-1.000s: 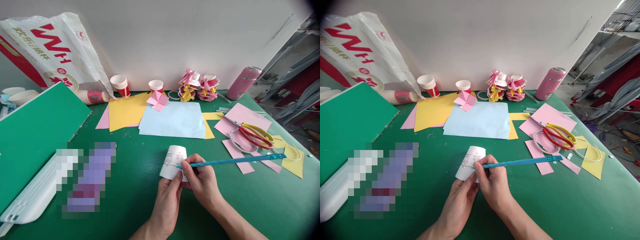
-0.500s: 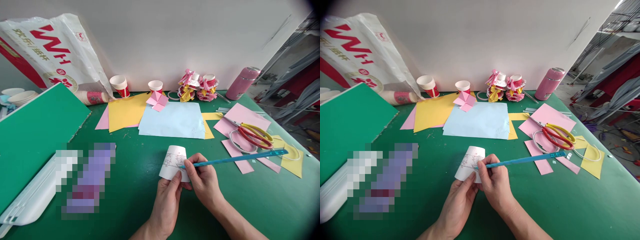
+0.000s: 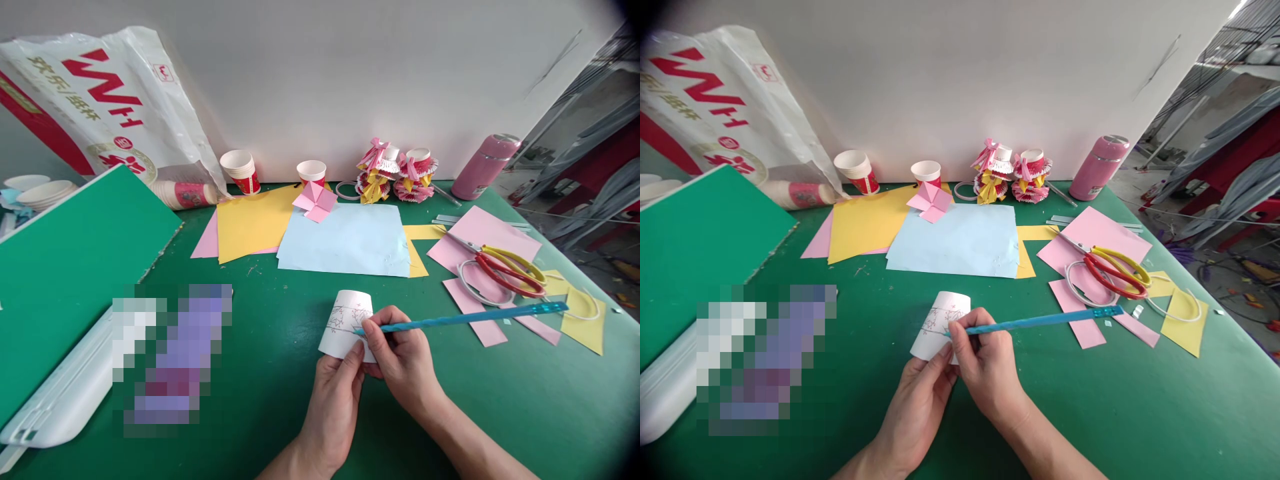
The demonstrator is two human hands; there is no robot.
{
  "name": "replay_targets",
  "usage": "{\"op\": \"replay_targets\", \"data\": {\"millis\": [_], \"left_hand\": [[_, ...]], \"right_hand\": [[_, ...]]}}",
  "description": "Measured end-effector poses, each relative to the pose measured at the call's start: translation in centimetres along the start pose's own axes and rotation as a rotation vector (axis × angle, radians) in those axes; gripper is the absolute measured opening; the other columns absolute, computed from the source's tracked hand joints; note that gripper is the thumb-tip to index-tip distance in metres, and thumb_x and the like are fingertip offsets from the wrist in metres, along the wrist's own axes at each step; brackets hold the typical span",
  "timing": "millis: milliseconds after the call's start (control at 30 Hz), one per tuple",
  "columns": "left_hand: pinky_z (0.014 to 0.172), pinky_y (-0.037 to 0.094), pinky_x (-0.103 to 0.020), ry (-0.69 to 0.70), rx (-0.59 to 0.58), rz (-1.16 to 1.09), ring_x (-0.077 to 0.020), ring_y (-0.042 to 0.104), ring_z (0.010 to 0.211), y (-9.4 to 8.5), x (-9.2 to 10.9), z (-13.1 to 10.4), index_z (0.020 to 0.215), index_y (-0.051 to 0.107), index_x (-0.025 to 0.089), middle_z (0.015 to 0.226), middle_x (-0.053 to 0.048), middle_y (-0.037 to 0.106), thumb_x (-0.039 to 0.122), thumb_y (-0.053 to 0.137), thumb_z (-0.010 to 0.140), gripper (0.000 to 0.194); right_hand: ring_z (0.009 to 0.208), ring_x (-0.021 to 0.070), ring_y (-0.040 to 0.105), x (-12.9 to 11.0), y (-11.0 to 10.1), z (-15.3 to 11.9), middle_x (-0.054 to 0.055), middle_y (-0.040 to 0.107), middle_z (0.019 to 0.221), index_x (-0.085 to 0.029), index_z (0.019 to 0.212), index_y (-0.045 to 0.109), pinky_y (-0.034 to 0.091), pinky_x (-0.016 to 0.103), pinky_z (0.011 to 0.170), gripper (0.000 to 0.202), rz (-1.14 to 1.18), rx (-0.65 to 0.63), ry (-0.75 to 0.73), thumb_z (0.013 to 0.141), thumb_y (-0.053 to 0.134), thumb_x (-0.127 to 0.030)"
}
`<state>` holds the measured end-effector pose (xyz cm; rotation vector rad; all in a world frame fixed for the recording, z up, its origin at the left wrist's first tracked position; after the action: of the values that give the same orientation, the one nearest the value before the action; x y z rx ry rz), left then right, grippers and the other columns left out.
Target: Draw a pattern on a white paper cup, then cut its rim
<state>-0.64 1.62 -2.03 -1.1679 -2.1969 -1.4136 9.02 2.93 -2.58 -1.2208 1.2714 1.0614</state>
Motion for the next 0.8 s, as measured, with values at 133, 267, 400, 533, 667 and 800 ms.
{"op": "replay_targets", "data": {"millis": [133,267,400,533,667,800], "left_hand": [[0.078,0.045,-0.031,-0.016,0.026,-0.013,-0.021,0.059,0.089,0.0,0.2,0.0,0.102,0.065,0.014,0.091,-0.009,0.067,0.028,0.063,0.075,0.031],[0.072,0.045,-0.03,-0.013,0.002,-0.007,-0.0173,0.058,0.077,-0.1,0.2,0.1,0.097,0.065,0.012,0.084,-0.008,0.066,0.024,0.06,0.077,0.025],[0.066,0.044,-0.028,-0.012,-0.003,-0.021,-0.0151,0.056,0.07,-0.2,0.3,0.2,0.091,0.066,0.011,0.076,-0.007,0.064,0.024,0.058,0.078,0.02],[0.059,0.042,-0.026,-0.039,-0.014,-0.064,-0.0119,0.051,0.061,0.0,0.5,0.2,0.083,0.065,0.011,0.07,-0.005,0.06,0.023,0.057,0.079,0.016],[0.054,0.04,-0.023,-0.125,-0.055,-0.156,-0.0111,0.05,0.062,0.4,0.8,-0.1,0.088,0.066,0.01,0.08,-0.008,0.061,0.02,0.056,0.078,0.017],[0.051,0.039,-0.022,-0.275,-0.107,-0.259,-0.0132,0.052,0.066,0.7,1.2,-0.5,0.087,0.068,0.01,0.089,-0.011,0.062,0.021,0.059,0.074,0.019]], "right_hand": [[0.033,0.0104,0.042,-0.3,-0.3,0.1,-0.009,0.041,0.042,-0.024,0.072,0.042,0.03,0.022,0.034,0.02,0.003,-0.006,-0.03,0.086,0.05,-0.036],[0.033,0.0099,0.044,-1.0,-0.2,0.2,-0.009,0.044,0.04,-0.024,0.071,0.041,0.03,0.02,0.034,0.019,0.014,0.0,-0.069,0.087,0.05,-0.031],[0.034,0.0082,0.041,-1.1,-0.5,0.3,-0.008,0.044,0.043,-0.023,0.069,0.044,0.029,0.02,0.034,0.02,0.046,0.039,-0.087,0.085,0.053,-0.029],[0.045,0.009,0.037,-0.8,-1.6,0.9,-0.007,0.04,0.052,-0.022,0.071,0.048,0.03,0.022,0.042,0.018,0.16,0.219,-0.121,0.085,0.053,-0.033],[0.051,0.0106,0.037,-0.6,-2.8,1.6,-0.006,0.039,0.055,-0.025,0.09,0.055,0.034,0.023,0.049,0.016,0.257,0.38,-0.131,0.09,0.043,-0.035],[0.083,0.0168,0.054,-0.8,-2.7,1.6,0.004,0.059,0.099,-0.025,0.097,0.055,0.044,0.029,0.07,0.018,0.297,0.247,-0.068,0.084,0.053,-0.038]]}}
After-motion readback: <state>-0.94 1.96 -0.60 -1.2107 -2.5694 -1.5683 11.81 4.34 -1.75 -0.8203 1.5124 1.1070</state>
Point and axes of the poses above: each hand's wrist, its own z-axis towards the middle knuckle, its own y-axis out of the palm, x = y × z, the point moved 2 cm from there along z, towards the middle knuckle
